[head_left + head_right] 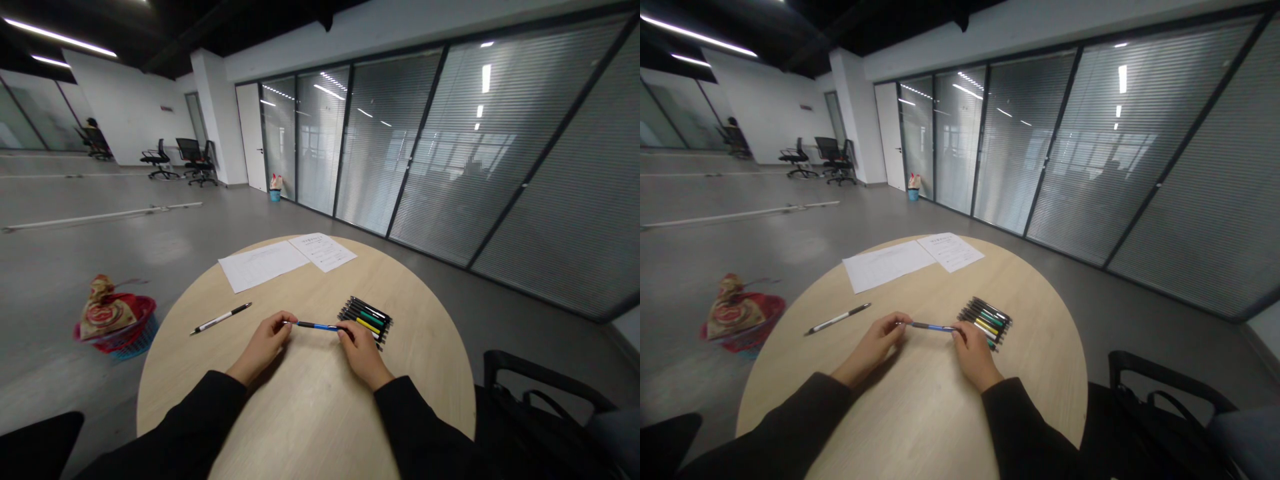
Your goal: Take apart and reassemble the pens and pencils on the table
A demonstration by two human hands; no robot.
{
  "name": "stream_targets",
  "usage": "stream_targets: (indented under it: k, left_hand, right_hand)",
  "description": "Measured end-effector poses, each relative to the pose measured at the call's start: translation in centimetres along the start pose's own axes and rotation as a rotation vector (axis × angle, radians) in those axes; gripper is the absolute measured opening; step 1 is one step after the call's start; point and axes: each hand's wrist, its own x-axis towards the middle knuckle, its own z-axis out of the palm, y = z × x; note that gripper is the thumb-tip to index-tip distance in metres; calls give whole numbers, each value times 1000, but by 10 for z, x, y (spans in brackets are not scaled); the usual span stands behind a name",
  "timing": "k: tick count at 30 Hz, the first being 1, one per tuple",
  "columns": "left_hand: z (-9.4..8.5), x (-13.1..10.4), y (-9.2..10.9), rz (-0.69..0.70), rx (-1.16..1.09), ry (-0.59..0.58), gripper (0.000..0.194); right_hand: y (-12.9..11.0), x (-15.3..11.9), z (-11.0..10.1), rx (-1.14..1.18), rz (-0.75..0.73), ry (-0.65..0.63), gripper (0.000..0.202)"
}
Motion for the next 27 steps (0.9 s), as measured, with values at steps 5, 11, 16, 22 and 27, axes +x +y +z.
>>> stream_targets:
  k: [5,11,16,22,27]
  left_hand:
    - [0,0,1,23,55,5,35]
    - [-2,0,3,62,180,-10,36]
    - [-4,3,-4,79,278,8,36]
    - [-11,6,-7,72,268,62,36]
    - [-23,11,-6,70,289,160,36]
  right_hand:
    - [-2,0,-1,-2,-5,-7,20]
    - [1,0,0,-4,-14,-8,20]
    - [1,1,-3,-14,-16,-16,22]
    - [0,3,-9,-48,-6,54,23]
    - [6,6,-14,-68,5,129,24]
